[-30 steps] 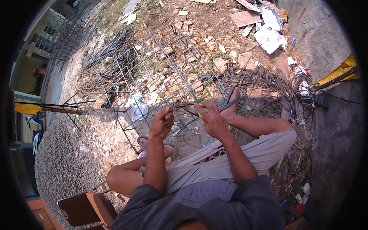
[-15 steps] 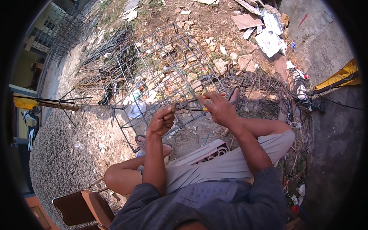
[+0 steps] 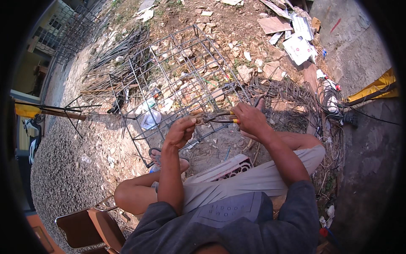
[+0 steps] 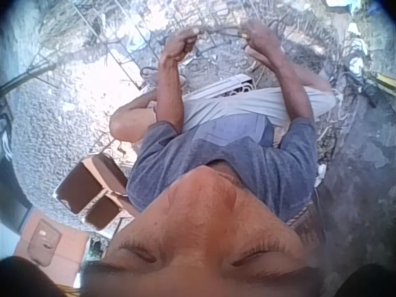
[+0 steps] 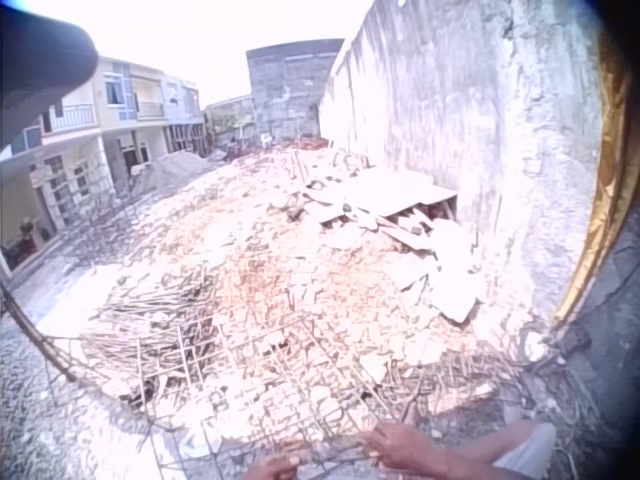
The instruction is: The person sits on the ground and uses pliers to twist wire ties around the intersections of a metal grid frame. They repeatedly pick up ties, wrap them around the grid, and twist them to secure the structure.
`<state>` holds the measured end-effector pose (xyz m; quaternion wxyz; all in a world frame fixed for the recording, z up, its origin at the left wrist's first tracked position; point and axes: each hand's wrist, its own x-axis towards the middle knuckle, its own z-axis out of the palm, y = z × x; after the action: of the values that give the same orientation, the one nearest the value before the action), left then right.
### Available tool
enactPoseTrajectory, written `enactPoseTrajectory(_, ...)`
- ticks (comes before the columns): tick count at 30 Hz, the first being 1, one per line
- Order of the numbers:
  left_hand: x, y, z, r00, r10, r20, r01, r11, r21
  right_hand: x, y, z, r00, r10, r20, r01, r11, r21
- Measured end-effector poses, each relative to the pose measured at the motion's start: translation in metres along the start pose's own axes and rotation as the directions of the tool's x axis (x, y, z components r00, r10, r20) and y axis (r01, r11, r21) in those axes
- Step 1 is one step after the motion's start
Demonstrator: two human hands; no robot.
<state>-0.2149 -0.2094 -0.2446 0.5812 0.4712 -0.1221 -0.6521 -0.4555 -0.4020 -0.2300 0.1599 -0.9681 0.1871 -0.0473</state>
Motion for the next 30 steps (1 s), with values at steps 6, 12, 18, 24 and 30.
enactPoseTrajectory(6,-0.007,0.009,0.012,0.980,0.163,-0.110,-0.121,0.941,0.315,-0.010,-0.004,-0.036,0.994,-0.073,0.086,0.072,0.997,0.011)
enactPoseTrajectory(12,-0.012,0.038,0.010,0.988,0.140,-0.065,-0.101,0.907,0.408,-0.006,0.008,-0.040,0.972,-0.072,0.224,0.062,0.997,0.052)
enactPoseTrajectory(18,-0.030,0.050,0.027,0.975,0.193,0.111,-0.222,0.839,0.496,-0.011,-0.002,-0.022,0.986,-0.152,0.065,0.140,0.977,0.158)
enactPoseTrajectory(24,-0.029,0.037,0.016,0.956,0.249,0.154,-0.293,0.784,0.547,-0.012,-0.010,-0.011,0.982,-0.090,0.166,0.038,0.956,0.291)
enactPoseTrajectory(30,-0.026,0.042,0.024,0.958,0.228,0.173,-0.286,0.739,0.609,-0.014,-0.011,-0.008,0.953,-0.088,0.290,-0.051,0.897,0.439)
